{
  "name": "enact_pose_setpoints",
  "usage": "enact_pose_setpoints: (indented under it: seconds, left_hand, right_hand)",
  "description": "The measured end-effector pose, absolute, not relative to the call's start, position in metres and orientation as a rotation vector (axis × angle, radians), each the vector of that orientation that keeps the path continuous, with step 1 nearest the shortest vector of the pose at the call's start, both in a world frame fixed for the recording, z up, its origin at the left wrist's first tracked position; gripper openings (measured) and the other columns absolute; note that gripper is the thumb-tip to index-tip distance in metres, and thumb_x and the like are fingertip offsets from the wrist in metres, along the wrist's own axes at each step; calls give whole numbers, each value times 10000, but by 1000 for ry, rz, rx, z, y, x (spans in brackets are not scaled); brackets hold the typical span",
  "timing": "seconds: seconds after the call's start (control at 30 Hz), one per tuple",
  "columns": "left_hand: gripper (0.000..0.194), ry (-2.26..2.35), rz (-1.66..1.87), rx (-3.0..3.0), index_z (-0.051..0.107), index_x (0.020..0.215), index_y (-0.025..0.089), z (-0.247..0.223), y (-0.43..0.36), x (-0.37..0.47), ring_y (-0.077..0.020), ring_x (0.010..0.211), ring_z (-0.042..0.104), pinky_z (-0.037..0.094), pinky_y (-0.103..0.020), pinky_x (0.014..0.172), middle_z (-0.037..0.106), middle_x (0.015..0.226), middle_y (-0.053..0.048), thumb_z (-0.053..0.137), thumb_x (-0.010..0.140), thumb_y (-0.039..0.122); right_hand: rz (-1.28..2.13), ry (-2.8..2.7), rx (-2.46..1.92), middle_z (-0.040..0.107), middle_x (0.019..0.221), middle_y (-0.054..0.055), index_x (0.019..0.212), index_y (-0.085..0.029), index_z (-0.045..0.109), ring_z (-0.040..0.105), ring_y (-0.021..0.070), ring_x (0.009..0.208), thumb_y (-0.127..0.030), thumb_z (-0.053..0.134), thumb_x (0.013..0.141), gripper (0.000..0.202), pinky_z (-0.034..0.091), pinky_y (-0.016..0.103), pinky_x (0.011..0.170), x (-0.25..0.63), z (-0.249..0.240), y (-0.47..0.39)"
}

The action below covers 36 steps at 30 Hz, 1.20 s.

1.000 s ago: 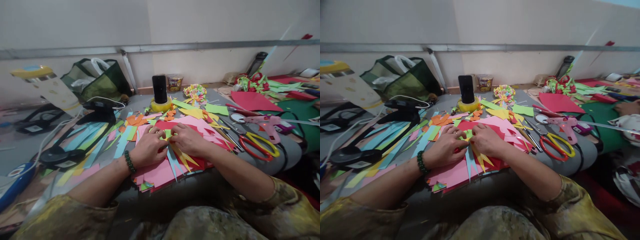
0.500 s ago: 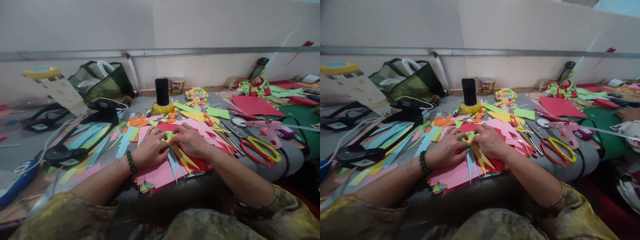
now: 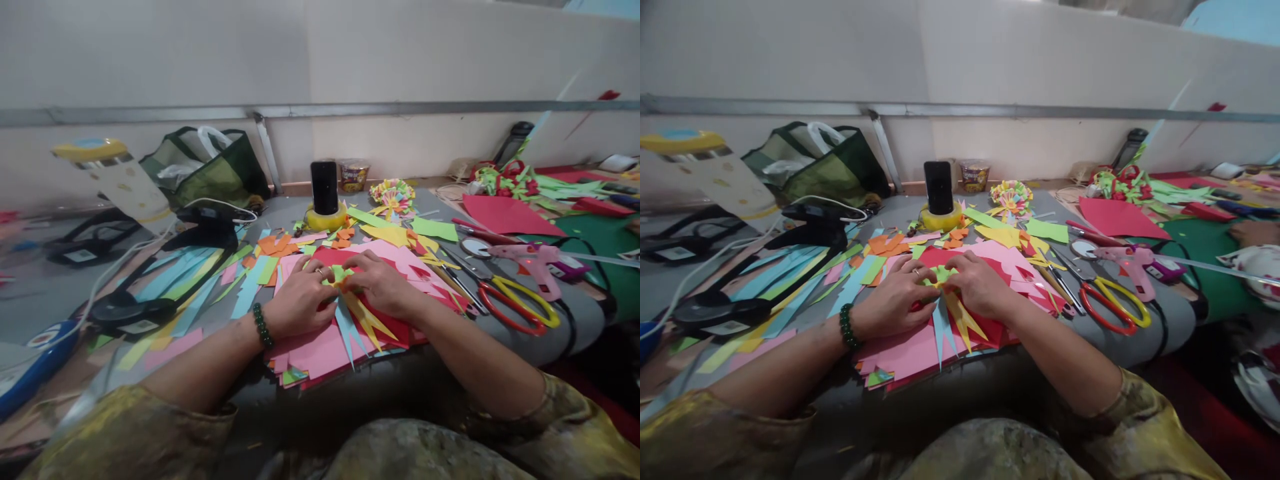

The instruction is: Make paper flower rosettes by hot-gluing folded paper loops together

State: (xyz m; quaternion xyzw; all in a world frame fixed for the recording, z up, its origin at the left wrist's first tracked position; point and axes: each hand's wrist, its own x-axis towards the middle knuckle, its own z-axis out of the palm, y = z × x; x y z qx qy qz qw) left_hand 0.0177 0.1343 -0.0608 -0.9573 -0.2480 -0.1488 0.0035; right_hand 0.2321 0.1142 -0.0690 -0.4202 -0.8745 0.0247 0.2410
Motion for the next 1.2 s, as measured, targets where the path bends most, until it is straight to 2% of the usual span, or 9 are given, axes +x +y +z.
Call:
enact_pose_setpoints:
  seconds: [0.13, 0.23, 0.37, 0.5, 0.8, 0.9, 1.0, 1.1, 1.2]
  left_hand:
    - [211, -789, -478, -2986, 736, 755, 202, -60, 132, 17, -254, 926, 549, 371, -523, 1008, 683, 902, -65, 609, 878, 317]
    - [175, -769, -492, -2981, 727, 751, 200, -60, 131, 17, -266, 967, 557, 353, -536, 1043, 694, 950, -69, 651, 848, 324]
    - [145, -785, -466, -2982, 722, 747, 197, -59, 131, 16, -265, 959, 561, 342, -548, 1057, 696, 941, -72, 644, 833, 283]
    - [167, -770, -501, -2992, 726, 778, 207, -60, 130, 17, -263, 946, 562, 335, -557, 1055, 704, 915, -66, 603, 857, 287]
    - [243, -694, -502, -3024, 723, 792, 204, -60, 123, 18, -255, 890, 563, 370, -476, 962, 698, 798, -62, 537, 923, 289]
    - [208, -673, -490, -3066, 717, 846, 209, -58, 120, 19, -257, 893, 569, 378, -461, 928, 712, 832, -63, 537, 924, 275]
    - [206, -631, -495, -3100, 710, 860, 215, -57, 117, 20, -256, 912, 581, 373, -455, 925, 723, 872, -61, 520, 930, 256]
    - [215, -624, -508, -3102, 713, 864, 229, -57, 116, 20, -258, 938, 594, 351, -473, 947, 734, 889, -49, 506, 920, 227]
    - [222, -639, -516, -3111, 712, 834, 233, -55, 116, 19, -246, 927, 603, 336, -473, 962, 740, 877, -34, 503, 901, 204]
  right_hand:
    - [-12, -2111, -1068, 700, 993, 91, 882, -199, 714, 625, 229, 975, 9, 443, 827, 346, 519, 408, 887, 248, -65, 106]
    - [43, -2060, -1267, 714, 904, 75, 910, -212, 689, 655, 224, 878, -65, 478, 856, 263, 539, 371, 793, 253, -67, 91]
    - [149, -2062, -1578, 738, 1072, 110, 1114, -188, 667, 685, 240, 978, -219, 495, 950, 239, 560, 373, 820, 245, -75, 75]
    - [226, -2122, -1481, 729, 1183, 137, 1205, -164, 635, 672, 255, 1115, -250, 486, 985, 280, 554, 417, 937, 237, -79, 72]
    - [308, -2194, -1258, 766, 877, 71, 1040, -185, 706, 704, 201, 776, -272, 578, 964, 172, 555, 299, 679, 226, -72, 25]
    - [325, -2098, -1330, 770, 885, 65, 1023, -218, 713, 713, 190, 772, -322, 544, 979, 203, 555, 286, 663, 248, -62, 9]
    - [132, -1795, -1624, 772, 884, 73, 929, -252, 715, 714, 223, 779, -446, 500, 968, 292, 557, 330, 669, 295, -54, 0]
    - [-200, -1403, -2031, 713, 737, 76, 772, -263, 683, 648, 244, 638, -561, 506, 906, 371, 499, 362, 579, 355, -49, -9]
    - [-503, -1085, -2356, 696, 784, 171, 717, -242, 650, 635, 310, 711, -585, 552, 861, 384, 435, 406, 570, 404, -45, -15]
